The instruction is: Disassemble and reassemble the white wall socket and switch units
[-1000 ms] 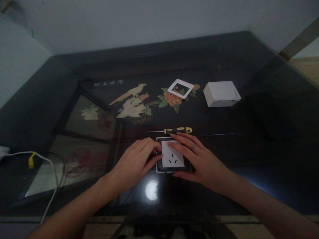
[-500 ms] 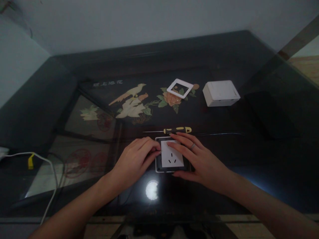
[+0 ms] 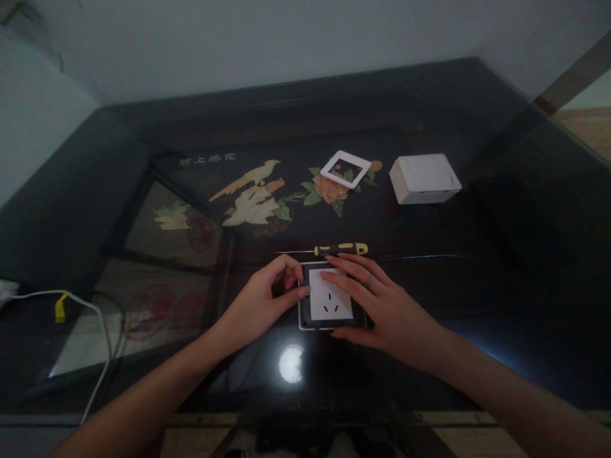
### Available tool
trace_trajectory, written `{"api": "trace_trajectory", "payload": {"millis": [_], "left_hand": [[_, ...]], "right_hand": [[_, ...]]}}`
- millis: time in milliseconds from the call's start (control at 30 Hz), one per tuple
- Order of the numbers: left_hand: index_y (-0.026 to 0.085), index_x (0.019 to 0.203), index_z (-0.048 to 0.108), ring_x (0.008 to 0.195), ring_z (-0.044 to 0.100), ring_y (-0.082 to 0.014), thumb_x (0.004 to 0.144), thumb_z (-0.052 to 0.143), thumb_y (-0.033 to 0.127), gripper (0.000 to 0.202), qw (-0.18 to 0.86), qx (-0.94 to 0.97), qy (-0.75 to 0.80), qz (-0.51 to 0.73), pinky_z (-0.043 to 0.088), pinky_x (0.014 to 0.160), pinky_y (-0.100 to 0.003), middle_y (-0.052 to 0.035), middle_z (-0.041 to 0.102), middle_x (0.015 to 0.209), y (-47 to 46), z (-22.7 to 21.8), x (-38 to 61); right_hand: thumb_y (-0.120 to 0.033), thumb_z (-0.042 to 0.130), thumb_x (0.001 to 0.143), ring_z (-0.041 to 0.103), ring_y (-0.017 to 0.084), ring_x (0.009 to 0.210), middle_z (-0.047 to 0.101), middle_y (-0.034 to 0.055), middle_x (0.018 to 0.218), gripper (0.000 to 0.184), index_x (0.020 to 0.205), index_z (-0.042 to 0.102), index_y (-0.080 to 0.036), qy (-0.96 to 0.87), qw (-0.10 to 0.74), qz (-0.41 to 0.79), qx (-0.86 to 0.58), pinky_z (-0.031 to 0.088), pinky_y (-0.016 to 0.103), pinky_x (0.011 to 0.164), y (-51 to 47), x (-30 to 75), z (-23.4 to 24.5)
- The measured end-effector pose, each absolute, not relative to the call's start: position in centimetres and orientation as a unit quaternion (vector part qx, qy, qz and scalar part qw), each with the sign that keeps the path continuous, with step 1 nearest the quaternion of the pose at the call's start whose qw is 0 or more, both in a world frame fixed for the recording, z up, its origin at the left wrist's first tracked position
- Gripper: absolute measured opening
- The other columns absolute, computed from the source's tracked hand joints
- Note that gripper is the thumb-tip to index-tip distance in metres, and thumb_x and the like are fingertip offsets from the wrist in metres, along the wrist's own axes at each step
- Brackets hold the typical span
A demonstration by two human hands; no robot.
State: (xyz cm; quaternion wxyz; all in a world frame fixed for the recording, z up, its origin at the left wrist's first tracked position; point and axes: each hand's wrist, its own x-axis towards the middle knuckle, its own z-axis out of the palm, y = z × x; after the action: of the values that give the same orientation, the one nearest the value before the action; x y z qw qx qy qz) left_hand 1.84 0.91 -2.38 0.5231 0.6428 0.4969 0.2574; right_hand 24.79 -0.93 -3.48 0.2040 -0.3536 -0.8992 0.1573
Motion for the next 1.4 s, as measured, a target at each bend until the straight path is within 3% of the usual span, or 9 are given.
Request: {"api": "trace_trajectory", "payload": {"millis": [200, 367, 533, 800, 1000, 1133, 1400], "left_hand": [[0.018, 0.083, 0.052, 0.068, 0.042, -0.0114, 0.083, 0.063, 0.022, 0.011, 0.525, 0.643, 0.495, 0.255, 0.037, 0.064, -0.023, 0.0052, 0.042, 0.073, 0.9, -2.6, 1.6], [0.019, 0.086, 0.052, 0.074, 0.049, -0.0128, 0.090, 0.055, 0.028, 0.010, 0.541, 0.640, 0.485, 0.250, 0.041, 0.068, -0.025, 0.0023, 0.051, 0.080, 1.4, -1.9, 1.2], [0.019, 0.093, 0.055, 0.075, 0.053, -0.0134, 0.090, 0.055, 0.022, 0.005, 0.493, 0.679, 0.486, 0.245, 0.046, 0.070, -0.027, 0.0017, 0.055, 0.082, 1.4, -1.8, 1.2], [0.021, 0.114, 0.056, 0.109, 0.055, -0.0184, 0.090, 0.055, 0.017, 0.024, 0.425, 0.721, 0.471, 0.280, 0.052, 0.088, -0.032, -0.0059, 0.056, 0.114, 1.1, -2.3, 0.6], [0.028, 0.135, 0.046, 0.128, 0.047, -0.0252, 0.084, 0.069, 0.024, 0.056, 0.436, 0.762, 0.426, 0.220, 0.047, 0.103, -0.044, -0.0088, 0.049, 0.138, 0.7, -1.9, 0.1], [0.029, 0.139, 0.042, 0.132, 0.044, -0.0288, 0.074, 0.080, 0.027, 0.075, 0.427, 0.772, 0.427, 0.198, 0.039, 0.110, -0.053, -0.0105, 0.046, 0.141, 0.5, -2.1, 0.3], [0.028, 0.135, 0.044, 0.130, 0.045, -0.0293, 0.071, 0.082, 0.025, 0.075, 0.433, 0.766, 0.432, 0.200, 0.040, 0.109, -0.051, -0.0111, 0.046, 0.139, 0.6, -2.4, 0.3]], "right_hand": [[-0.037, 0.074, 0.078, 0.042, 0.036, 0.132, 0.049, 0.0198, 0.144, 0.069, 0.135, 0.049, -0.010, -0.897, 0.201, 0.163, -0.359, 0.046, 0.057, 0.105, -1.0, 24.9, -3.6], [-0.038, 0.072, 0.080, 0.040, 0.034, 0.135, 0.047, 0.0193, 0.146, 0.067, 0.137, 0.047, -0.012, -0.893, 0.198, 0.180, -0.361, 0.044, 0.057, 0.106, -1.0, 24.9, -3.5], [-0.038, 0.072, 0.080, 0.037, 0.033, 0.138, 0.045, 0.0169, 0.148, 0.067, 0.138, 0.046, -0.016, -0.885, 0.194, 0.205, -0.369, 0.042, 0.058, 0.108, -1.0, 24.9, -3.5], [-0.036, 0.073, 0.078, 0.036, 0.032, 0.139, 0.049, 0.0157, 0.145, 0.069, 0.138, 0.044, -0.017, -0.859, 0.239, 0.241, -0.383, 0.038, 0.058, 0.110, -1.1, 24.8, -3.9], [-0.032, 0.073, 0.078, 0.041, 0.029, 0.134, 0.050, 0.0139, 0.142, 0.072, 0.140, 0.037, -0.022, -0.844, 0.257, 0.272, -0.385, 0.039, 0.057, 0.109, -1.1, 24.6, -3.9], [-0.034, 0.074, 0.078, 0.042, 0.030, 0.134, 0.049, 0.0125, 0.142, 0.072, 0.139, 0.037, -0.026, -0.832, 0.252, 0.295, -0.396, 0.039, 0.057, 0.108, -1.1, 24.6, -3.7], [-0.041, 0.074, 0.078, 0.036, 0.032, 0.139, 0.042, 0.0130, 0.147, 0.076, 0.141, 0.035, -0.028, -0.830, 0.239, 0.303, -0.403, 0.038, 0.058, 0.109, -1.0, 24.9, -3.9]]}}
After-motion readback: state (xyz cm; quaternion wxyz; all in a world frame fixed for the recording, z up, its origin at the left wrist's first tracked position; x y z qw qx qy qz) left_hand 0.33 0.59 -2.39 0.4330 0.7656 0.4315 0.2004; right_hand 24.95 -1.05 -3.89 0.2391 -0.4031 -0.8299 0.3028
